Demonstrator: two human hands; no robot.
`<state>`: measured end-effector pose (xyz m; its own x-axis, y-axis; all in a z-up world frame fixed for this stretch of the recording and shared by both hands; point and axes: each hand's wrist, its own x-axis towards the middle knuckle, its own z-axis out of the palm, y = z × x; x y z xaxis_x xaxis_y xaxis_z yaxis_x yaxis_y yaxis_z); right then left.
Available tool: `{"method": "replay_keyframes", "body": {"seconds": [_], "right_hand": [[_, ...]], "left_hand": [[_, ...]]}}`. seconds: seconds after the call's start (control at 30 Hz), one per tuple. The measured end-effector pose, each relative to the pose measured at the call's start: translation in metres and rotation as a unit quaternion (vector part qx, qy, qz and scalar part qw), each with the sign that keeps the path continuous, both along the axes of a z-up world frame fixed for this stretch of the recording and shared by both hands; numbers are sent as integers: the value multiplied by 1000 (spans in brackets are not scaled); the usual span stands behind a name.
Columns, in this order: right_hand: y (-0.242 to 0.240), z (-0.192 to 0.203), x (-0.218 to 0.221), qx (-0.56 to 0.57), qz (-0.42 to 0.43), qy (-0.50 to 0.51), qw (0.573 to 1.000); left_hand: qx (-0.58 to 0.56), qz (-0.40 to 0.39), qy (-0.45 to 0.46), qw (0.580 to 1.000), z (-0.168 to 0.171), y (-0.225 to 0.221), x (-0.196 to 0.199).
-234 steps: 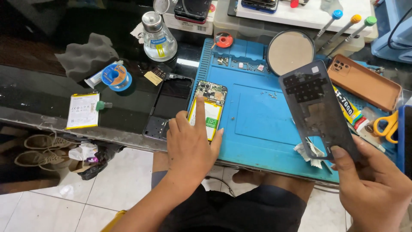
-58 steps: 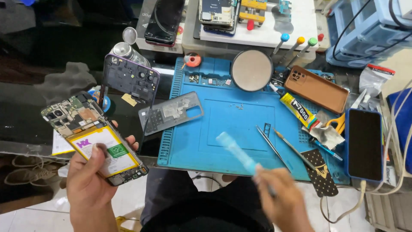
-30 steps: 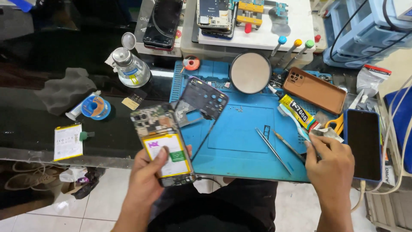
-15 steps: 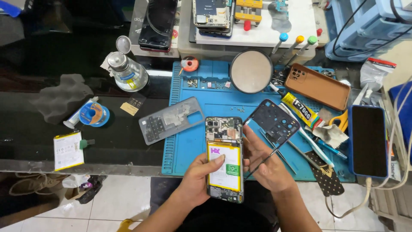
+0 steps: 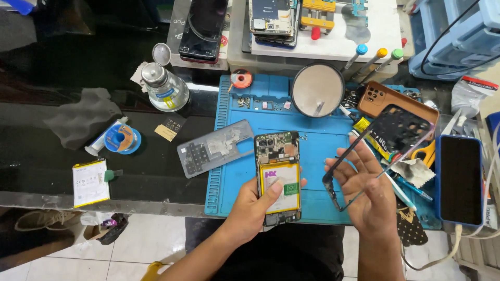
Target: Cleaning a phone backplate, testing the device's display, and reassembling internal components.
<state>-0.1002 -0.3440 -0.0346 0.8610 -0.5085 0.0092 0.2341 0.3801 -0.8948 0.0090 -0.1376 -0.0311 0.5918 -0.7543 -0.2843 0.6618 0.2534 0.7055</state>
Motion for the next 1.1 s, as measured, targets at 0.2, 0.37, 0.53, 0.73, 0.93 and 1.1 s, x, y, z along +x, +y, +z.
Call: {"method": "replay_keyframes", "body": {"seconds": [0.2, 0.37, 0.53, 0.73, 0.93, 1.1], "right_hand": [[39, 2, -5, -268, -20, 155, 951], [55, 22, 2, -315, -11, 194, 929], [78, 34, 13, -455, -76, 223, 859], [100, 28, 22, -538, -110, 215, 808], [99, 31, 26, -507, -86, 236, 825], [96, 29, 28, -484, -49, 294, 822]], "left_hand": [[-148, 64, 90, 983, -12, -10, -6], [-126, 89, 85, 984, -16, -14, -2], [-97, 121, -36, 987, -22, -21, -9], [-239, 90, 21, 967, -17, -25, -15], [-272, 90, -11, 958, -17, -25, -15], [-263, 80, -30, 961, -13, -24, -14]]}}
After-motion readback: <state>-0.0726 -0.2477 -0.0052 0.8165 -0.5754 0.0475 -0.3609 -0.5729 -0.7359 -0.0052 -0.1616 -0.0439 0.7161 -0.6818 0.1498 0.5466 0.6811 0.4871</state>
